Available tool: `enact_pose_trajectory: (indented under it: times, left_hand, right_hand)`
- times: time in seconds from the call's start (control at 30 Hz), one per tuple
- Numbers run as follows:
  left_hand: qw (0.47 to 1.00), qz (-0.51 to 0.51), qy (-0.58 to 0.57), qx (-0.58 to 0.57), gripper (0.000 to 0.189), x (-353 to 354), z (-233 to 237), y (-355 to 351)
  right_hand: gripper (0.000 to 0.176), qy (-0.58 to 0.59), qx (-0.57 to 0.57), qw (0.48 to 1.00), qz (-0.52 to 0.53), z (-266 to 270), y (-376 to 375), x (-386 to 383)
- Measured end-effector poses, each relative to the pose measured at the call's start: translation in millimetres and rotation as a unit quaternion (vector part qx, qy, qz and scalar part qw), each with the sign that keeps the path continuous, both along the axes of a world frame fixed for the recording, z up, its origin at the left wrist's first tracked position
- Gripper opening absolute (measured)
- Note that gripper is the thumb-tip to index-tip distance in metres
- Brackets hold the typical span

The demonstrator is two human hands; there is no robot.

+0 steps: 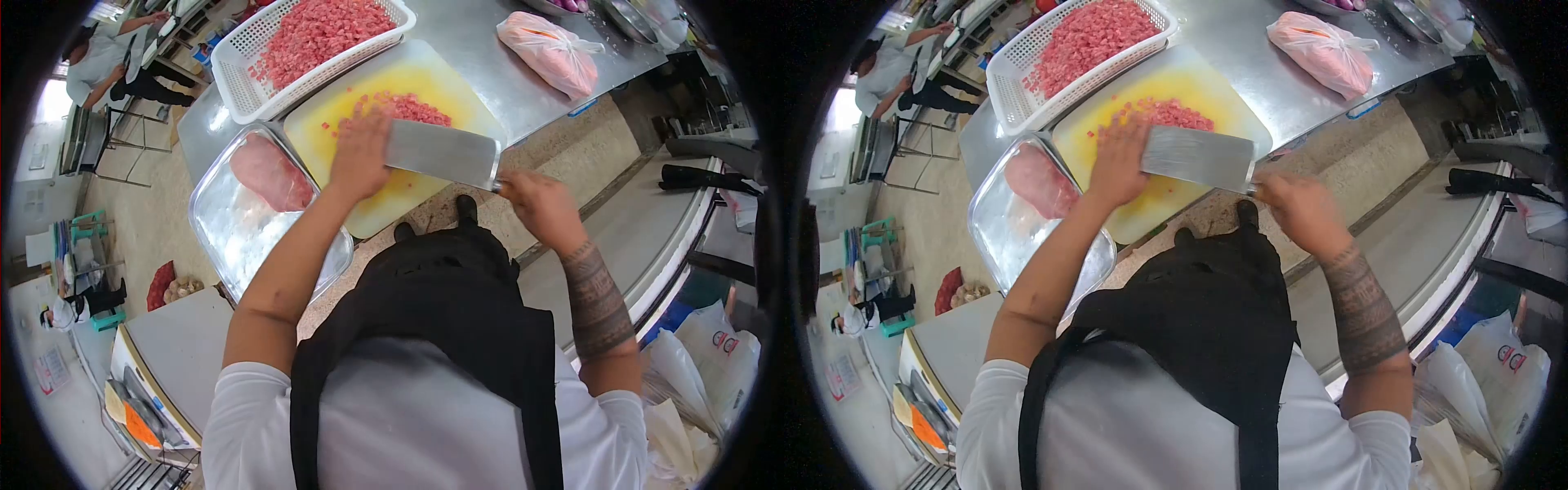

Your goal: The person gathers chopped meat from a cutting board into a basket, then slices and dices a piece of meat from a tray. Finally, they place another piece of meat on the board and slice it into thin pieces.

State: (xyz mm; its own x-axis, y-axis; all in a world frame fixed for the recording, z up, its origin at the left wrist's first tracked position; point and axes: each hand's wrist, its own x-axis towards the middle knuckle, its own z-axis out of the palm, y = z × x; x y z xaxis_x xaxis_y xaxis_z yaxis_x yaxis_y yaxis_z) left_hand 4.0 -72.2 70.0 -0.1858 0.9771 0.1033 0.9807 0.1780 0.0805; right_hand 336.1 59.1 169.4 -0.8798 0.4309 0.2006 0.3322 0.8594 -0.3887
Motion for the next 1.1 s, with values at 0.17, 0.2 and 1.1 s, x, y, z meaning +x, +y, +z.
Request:
enact_pose_trajectory:
  times: [0.17, 0.2, 1.1]
  left_hand:
    - [0.973, 0.159, -0.138, 0.095, 0.091, -88, -66, -15]
    - [0.971, 0.175, -0.139, 0.084, 0.091, -90, -67, -8]
    - [0.940, -0.171, -0.296, -0.021, 0.063, -70, -59, 118]
  right_hand:
    - [0.058, 0.049, -0.270, 0.942, -0.193, -29, -29, 38]
    - [0.061, 0.123, -0.313, 0.920, -0.201, -43, -36, 42]
    - [0.040, 0.230, -0.745, 0.582, -0.231, -105, -13, 10]
